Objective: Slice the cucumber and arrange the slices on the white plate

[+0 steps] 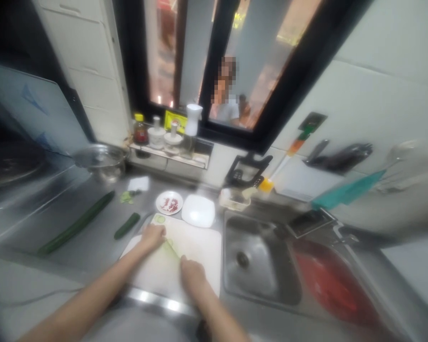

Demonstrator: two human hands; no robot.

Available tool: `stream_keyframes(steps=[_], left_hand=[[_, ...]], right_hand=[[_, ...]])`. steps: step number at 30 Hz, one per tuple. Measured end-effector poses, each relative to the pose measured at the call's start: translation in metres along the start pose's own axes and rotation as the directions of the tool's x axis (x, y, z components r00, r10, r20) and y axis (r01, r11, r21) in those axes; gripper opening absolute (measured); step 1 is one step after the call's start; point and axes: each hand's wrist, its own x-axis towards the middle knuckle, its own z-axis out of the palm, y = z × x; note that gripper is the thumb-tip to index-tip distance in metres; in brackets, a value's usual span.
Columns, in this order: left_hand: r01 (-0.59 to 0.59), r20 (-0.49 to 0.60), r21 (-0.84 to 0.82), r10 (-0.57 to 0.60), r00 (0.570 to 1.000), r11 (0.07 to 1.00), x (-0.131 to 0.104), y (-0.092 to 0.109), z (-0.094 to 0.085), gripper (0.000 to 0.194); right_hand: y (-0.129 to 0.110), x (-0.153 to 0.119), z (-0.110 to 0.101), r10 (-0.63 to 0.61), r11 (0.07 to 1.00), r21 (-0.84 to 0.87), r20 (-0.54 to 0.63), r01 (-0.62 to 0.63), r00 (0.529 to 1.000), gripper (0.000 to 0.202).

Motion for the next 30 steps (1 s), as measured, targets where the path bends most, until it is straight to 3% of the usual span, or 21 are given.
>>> stream_keyframes(steps=[7,11,17,23,30], left_hand=[[-0.124,-0.104,0.061,0.130,0.986,0.990,-0.030,0.004,0.008,0.021],[-0.141,-0.104,0.067,0.148,0.984,0.988,-0.037,0.007,0.010,0.020],[-0.100,-0.099,0.006,0.100,0.990,0.995,-0.033,0.009,0.012,0.015],[-0.115,-0.101,-0.072,0.107,0.989,0.991,-0.034,0.015,0.008,0.016],[-0.196,-0.082,-0.254,0.181,0.980,0.947,-0.060,0.024,0.009,0.012]], right_hand=[[0.009,-0.021,0.012,0.130,0.964,0.237,-0.021,-0.121,0.991,0.031],[0.015,-0.027,0.022,0.231,0.911,0.352,-0.011,-0.212,0.973,0.028],[0.027,-0.027,0.028,0.321,0.870,0.396,0.000,-0.295,0.947,0.026],[0.028,-0.025,0.031,0.328,0.868,0.392,0.007,-0.304,0.945,0.030],[0.026,-0.018,0.035,0.323,0.867,0.401,-0.001,-0.296,0.946,0.029]])
